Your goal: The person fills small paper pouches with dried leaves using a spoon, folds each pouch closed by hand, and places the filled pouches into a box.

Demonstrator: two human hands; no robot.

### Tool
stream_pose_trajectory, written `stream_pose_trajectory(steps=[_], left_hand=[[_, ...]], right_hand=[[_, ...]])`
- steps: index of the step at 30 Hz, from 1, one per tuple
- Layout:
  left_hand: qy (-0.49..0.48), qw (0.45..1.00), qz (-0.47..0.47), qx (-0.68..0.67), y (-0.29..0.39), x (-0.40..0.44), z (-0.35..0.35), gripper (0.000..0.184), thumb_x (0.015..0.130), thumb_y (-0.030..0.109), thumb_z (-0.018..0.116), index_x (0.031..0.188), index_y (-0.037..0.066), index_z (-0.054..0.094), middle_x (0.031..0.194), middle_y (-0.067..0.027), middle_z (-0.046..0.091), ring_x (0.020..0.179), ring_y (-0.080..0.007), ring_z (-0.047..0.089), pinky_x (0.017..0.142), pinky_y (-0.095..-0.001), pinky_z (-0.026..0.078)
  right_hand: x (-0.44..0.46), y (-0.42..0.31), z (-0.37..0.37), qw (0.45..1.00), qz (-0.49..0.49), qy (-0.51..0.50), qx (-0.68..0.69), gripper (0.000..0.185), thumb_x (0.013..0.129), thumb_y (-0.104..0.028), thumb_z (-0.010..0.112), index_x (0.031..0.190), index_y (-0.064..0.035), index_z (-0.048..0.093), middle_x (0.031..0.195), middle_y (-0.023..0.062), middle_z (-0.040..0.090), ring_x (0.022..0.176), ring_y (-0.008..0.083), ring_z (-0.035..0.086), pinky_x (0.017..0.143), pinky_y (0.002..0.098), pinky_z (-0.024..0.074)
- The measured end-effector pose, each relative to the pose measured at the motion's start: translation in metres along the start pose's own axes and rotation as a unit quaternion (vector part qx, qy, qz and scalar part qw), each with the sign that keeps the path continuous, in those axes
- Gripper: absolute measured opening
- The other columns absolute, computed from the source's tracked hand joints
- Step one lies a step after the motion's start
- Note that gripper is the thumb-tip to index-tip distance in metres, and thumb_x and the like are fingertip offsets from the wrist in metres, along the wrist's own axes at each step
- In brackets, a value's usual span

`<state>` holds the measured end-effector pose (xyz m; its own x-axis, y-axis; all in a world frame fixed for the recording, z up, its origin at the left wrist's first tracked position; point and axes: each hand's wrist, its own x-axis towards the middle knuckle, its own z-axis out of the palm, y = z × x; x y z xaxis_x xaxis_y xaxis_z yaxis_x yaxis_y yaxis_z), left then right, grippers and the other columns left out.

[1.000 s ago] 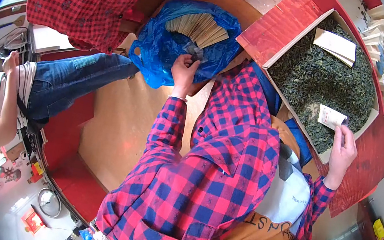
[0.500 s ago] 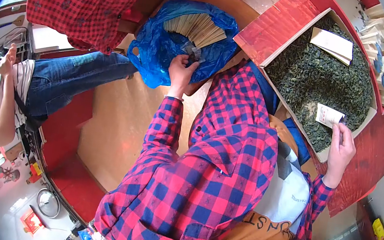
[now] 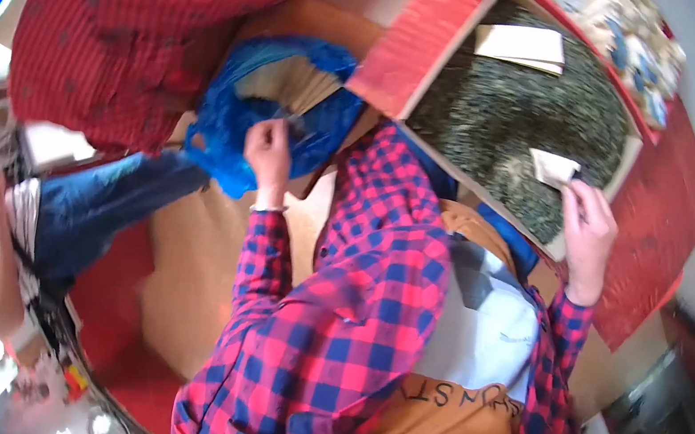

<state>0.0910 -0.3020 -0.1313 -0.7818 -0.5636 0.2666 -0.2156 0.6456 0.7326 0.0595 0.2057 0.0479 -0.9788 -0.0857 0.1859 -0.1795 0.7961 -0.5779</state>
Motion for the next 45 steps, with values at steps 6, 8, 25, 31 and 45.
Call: stream_pose_trajectory(steps=[6,8,25,31,45], left_hand=[[-0.013,0.988,0.057,-0.146,0.119,0.02,0.005,0.007,0.096,0.005,0.075,0.102,0.003,0.073,0.09,-0.0001,0.066,0.074,-0.008,0.059,0.067,-0.0239,0.05],[-0.022,0.985,0.109,-0.128,0.157,0.018,0.008,0.008,0.093,0.002,0.076,0.1,0.004,0.072,0.088,-0.0007,0.065,0.069,-0.0085,0.056,0.063,-0.0245,0.047],[-0.386,0.838,0.356,-0.148,0.283,-0.076,0.091,0.039,0.083,0.009,0.083,0.119,0.006,0.069,0.109,-0.0126,0.067,0.094,-0.0274,0.067,0.079,-0.0365,0.058],[-0.398,0.841,0.335,-0.148,0.286,-0.078,0.095,0.051,0.081,0.014,0.084,0.127,0.005,0.064,0.117,-0.0161,0.064,0.106,-0.0362,0.065,0.089,-0.0421,0.057],[-0.418,0.833,0.315,-0.178,0.284,-0.075,0.097,0.057,0.082,0.017,0.081,0.133,0.003,0.059,0.121,-0.0166,0.06,0.115,-0.0367,0.061,0.098,-0.0434,0.053]], right_hand=[[-0.001,-0.007,-0.005,0.997,-0.051,0.052,-0.019,0.012,0.091,-0.008,0.076,0.102,-0.0073,0.073,0.09,0.0116,0.069,0.075,0.0316,0.069,0.064,0.0391,0.0558],[-0.005,0.002,-0.001,0.996,-0.063,0.038,-0.052,0.011,0.091,-0.011,0.076,0.101,-0.0087,0.072,0.088,0.0099,0.067,0.075,0.0316,0.069,0.063,0.0402,0.0563],[-0.014,-0.012,-0.005,0.996,-0.071,0.042,-0.027,0.007,0.093,-0.013,0.072,0.097,-0.0079,0.069,0.085,0.0096,0.064,0.073,0.0316,0.069,0.062,0.0412,0.0559],[-0.012,-0.01,0.005,0.997,-0.056,-0.012,-0.056,0.007,0.092,-0.012,0.074,0.098,-0.0069,0.072,0.089,0.0106,0.068,0.075,0.0318,0.069,0.064,0.0416,0.0557],[-0.003,-0.017,0.001,0.998,0.012,-0.043,-0.054,0.012,0.097,-0.01,0.073,0.104,-0.0001,0.07,0.093,0.0133,0.07,0.074,0.0233,0.071,0.067,0.036,0.0553]])
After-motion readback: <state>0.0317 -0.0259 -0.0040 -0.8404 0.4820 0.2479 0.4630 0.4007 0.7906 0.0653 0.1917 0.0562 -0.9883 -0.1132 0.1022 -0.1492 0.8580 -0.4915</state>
